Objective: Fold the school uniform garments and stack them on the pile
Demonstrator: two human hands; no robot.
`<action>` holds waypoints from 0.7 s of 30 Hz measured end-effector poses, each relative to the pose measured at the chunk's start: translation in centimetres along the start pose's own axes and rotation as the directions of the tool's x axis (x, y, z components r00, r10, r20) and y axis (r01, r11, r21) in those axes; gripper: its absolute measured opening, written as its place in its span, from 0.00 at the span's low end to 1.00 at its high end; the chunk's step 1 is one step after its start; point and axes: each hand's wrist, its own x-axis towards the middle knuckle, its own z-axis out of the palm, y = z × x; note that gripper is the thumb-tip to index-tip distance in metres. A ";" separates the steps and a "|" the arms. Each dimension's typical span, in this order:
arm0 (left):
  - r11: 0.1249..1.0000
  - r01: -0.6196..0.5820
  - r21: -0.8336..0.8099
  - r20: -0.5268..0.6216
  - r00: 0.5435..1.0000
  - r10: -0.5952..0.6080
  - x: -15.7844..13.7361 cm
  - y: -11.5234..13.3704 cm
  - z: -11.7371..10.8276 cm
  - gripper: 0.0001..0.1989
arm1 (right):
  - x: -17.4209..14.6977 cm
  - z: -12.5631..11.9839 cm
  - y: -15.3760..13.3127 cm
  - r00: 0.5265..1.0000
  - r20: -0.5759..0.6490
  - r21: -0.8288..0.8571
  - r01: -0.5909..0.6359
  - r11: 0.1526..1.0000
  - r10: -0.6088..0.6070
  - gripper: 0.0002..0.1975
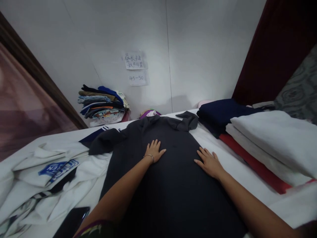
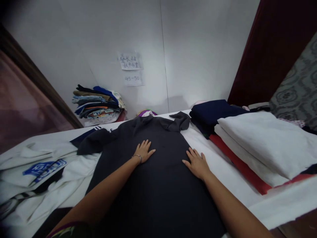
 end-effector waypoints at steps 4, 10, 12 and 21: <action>1.000 -0.008 -0.027 -0.015 1.000 0.008 -0.5 0.0 0.3 0.35 | -0.1 0.2 0.5 1.000 0.016 -0.018 -0.022 1.000 0.022 0.34; 0.987 0.146 -0.072 -0.261 0.952 -0.160 0.2 -2.0 -1.9 0.30 | 0.2 1.2 0.8 1.000 -0.011 -0.064 -0.024 0.998 0.023 0.33; 0.944 0.290 -0.158 -0.319 0.890 -0.326 0.9 -3.5 -3.0 0.31 | 0.3 1.4 0.8 0.999 -0.028 -0.072 -0.020 0.997 0.018 0.33; 0.875 0.426 -0.232 -0.168 0.868 -0.467 6.5 -7.2 -4.9 0.34 | 0.6 1.4 0.9 0.999 -0.037 -0.087 0.001 0.996 -0.004 0.33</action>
